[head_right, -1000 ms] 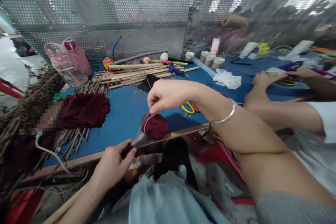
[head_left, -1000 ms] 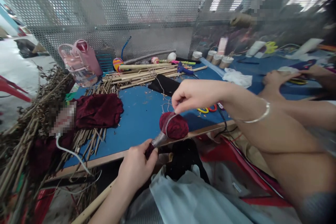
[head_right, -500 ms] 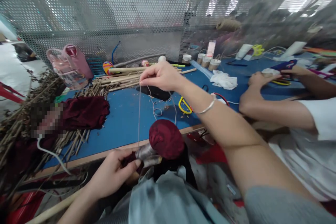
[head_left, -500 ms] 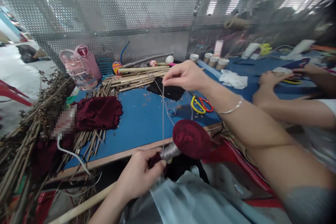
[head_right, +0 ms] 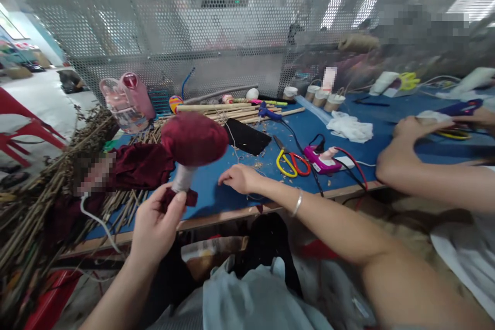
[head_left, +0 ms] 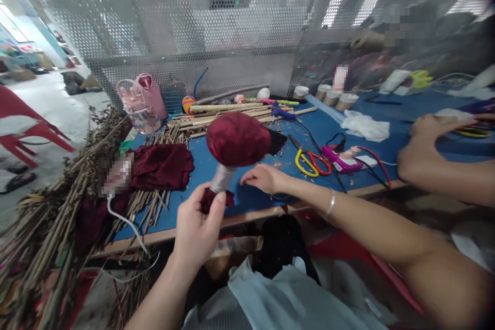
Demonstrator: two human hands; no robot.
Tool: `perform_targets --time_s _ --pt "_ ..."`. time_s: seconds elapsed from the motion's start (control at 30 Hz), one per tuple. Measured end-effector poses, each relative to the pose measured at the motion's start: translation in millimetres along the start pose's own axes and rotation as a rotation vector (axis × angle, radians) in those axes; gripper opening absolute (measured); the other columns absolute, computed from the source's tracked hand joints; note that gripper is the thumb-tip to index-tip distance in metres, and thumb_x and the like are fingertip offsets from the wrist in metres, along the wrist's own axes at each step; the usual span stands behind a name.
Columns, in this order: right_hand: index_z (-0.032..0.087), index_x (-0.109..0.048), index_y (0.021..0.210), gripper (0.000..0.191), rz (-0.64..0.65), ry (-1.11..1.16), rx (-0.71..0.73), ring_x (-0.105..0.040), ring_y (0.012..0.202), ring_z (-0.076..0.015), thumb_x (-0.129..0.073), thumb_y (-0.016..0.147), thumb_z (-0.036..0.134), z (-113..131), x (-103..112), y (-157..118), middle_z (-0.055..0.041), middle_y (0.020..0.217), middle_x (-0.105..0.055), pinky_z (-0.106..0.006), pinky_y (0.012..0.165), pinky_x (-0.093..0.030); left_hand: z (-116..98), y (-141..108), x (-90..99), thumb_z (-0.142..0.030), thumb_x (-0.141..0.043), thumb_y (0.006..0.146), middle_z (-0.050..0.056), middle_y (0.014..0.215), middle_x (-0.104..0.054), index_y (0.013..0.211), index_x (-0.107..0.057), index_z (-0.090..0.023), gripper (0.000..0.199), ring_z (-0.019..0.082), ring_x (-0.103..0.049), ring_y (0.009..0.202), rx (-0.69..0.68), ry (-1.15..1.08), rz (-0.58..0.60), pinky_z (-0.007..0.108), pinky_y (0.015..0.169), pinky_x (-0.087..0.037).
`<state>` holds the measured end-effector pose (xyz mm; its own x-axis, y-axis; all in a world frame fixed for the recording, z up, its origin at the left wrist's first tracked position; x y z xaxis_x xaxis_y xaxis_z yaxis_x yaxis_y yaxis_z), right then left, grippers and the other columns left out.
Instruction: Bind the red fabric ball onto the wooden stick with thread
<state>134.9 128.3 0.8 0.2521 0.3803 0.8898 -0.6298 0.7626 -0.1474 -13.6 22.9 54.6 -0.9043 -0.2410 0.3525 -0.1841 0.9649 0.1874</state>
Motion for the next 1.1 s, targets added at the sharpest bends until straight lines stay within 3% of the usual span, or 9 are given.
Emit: perform_targets --time_s 0.07,0.13,0.3,0.4,0.57,0.73,0.83,0.97,1.1 --pt "0.019 -0.073 0.089 0.03 0.052 0.02 -0.009 -0.063 0.076 -0.0144 -0.044 0.08 0.018 -2.8 -1.6 -17.9 -0.003 0.084 -0.072 -0.022 0.07 -0.042 8.9 11.7 22.7 -0.044 -0.053 0.08 -0.001 0.063 -0.059 0.104 -0.058 -0.015 0.038 0.01 -0.048 0.05 0.033 0.055 -0.192 0.019 0.048 -0.038" --pt "0.02 -0.072 0.09 0.031 0.085 0.034 0.053 -0.062 0.072 -0.0132 -0.042 0.082 0.017 9.7 -0.1 -39.9 -0.0019 0.079 -0.071 -0.021 0.068 -0.041 16.5 22.4 34.7 -0.045 -0.053 0.079 -0.001 0.063 -0.059 0.11 -0.056 -0.016 0.043 0.01 -0.048 0.047 0.046 0.141 -0.287 0.02 0.048 -0.038" --pt "0.02 -0.069 0.095 0.032 0.159 0.101 0.314 -0.062 0.072 -0.0106 -0.038 0.087 0.018 74.6 10.2 -88.1 -0.0027 0.082 -0.07 -0.02 0.068 -0.04 28.5 40.9 22.4 -0.046 -0.05 0.082 0.002 0.071 -0.065 0.116 -0.057 -0.015 0.047 0.012 -0.054 0.053 0.021 0.22 -0.224 0.023 0.057 -0.043" --pt "0.014 -0.068 0.093 0.031 0.174 0.22 0.368 -0.055 0.061 -0.0079 -0.038 0.089 0.022 93.9 33.9 -95.7 -0.0029 0.072 -0.066 -0.018 0.061 -0.038 29.8 43.6 6.0 -0.045 -0.049 0.082 0.004 0.075 -0.067 0.118 -0.057 -0.013 0.048 0.013 -0.056 0.055 0.001 0.279 -0.106 0.023 0.059 -0.044" --pt "0.01 -0.067 0.092 0.034 0.137 0.298 0.312 -0.045 0.05 -0.0067 -0.041 0.091 0.033 97.2 74.4 -87.8 0.0001 0.059 -0.056 -0.018 0.051 -0.033 28.8 42.4 -9.4 -0.042 -0.048 0.083 0.007 0.081 -0.07 0.118 -0.057 -0.011 0.047 0.015 -0.06 0.059 -0.03 0.339 0.013 0.025 0.061 -0.045" --pt "0.015 -0.067 0.086 0.027 0.07 -0.054 0.574 -0.054 0.065 -0.009 -0.042 0.09 0.022 140.7 80.0 -71.6 -0.0033 0.075 -0.066 -0.02 0.061 -0.034 27.7 27.8 -52.3 -0.03 -0.045 0.085 0.012 0.09 -0.071 0.105 -0.062 -0.013 0.032 0.022 -0.066 0.078 -0.047 0.395 0.22 0.028 0.068 -0.044" --pt "0.017 -0.068 0.085 0.022 -0.015 -0.221 0.642 -0.055 0.066 -0.0098 -0.046 0.087 0.021 150.1 86.9 -41.2 -0.0016 0.076 -0.067 -0.021 0.061 -0.032 23.8 14.1 -71.4 -0.032 -0.045 0.085 0.011 0.083 -0.071 0.094 -0.064 -0.016 0.027 0.022 -0.066 0.075 -0.047 0.445 0.302 0.028 0.065 -0.041" --pt "0.018 -0.07 0.086 0.02 -0.155 -0.243 0.562 -0.056 0.067 -0.0093 -0.051 0.085 0.024 131.9 107.8 6.9 -0.0004 0.078 -0.068 -0.021 0.062 -0.032 14.4 1.5 -71.4 -0.036 -0.044 0.086 0.008 0.075 -0.069 0.089 -0.062 -0.018 0.026 0.02 -0.063 0.067 -0.078 0.506 0.33 0.027 0.061 -0.036" --pt "0.016 -0.072 0.087 0.021 -0.207 -0.167 0.496 -0.055 0.066 -0.0086 -0.055 0.083 0.027 116.6 112.8 29.9 -0.0006 0.076 -0.068 -0.021 0.063 -0.032 10.5 -3.9 -63.0 -0.037 -0.043 0.087 0.006 0.074 -0.068 0.089 -0.062 -0.019 0.025 0.017 -0.06 0.063 -0.102 0.523 0.32 0.026 0.059 -0.033"
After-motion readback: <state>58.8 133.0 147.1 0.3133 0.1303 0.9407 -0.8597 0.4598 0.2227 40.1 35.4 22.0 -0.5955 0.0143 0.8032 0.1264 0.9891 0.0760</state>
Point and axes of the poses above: each hand's wrist, its own y-axis towards the middle knuckle, its own x-axis out of the back of the hand, z = x × y, the point moved 10 cm from there along y, towards the middle knuckle
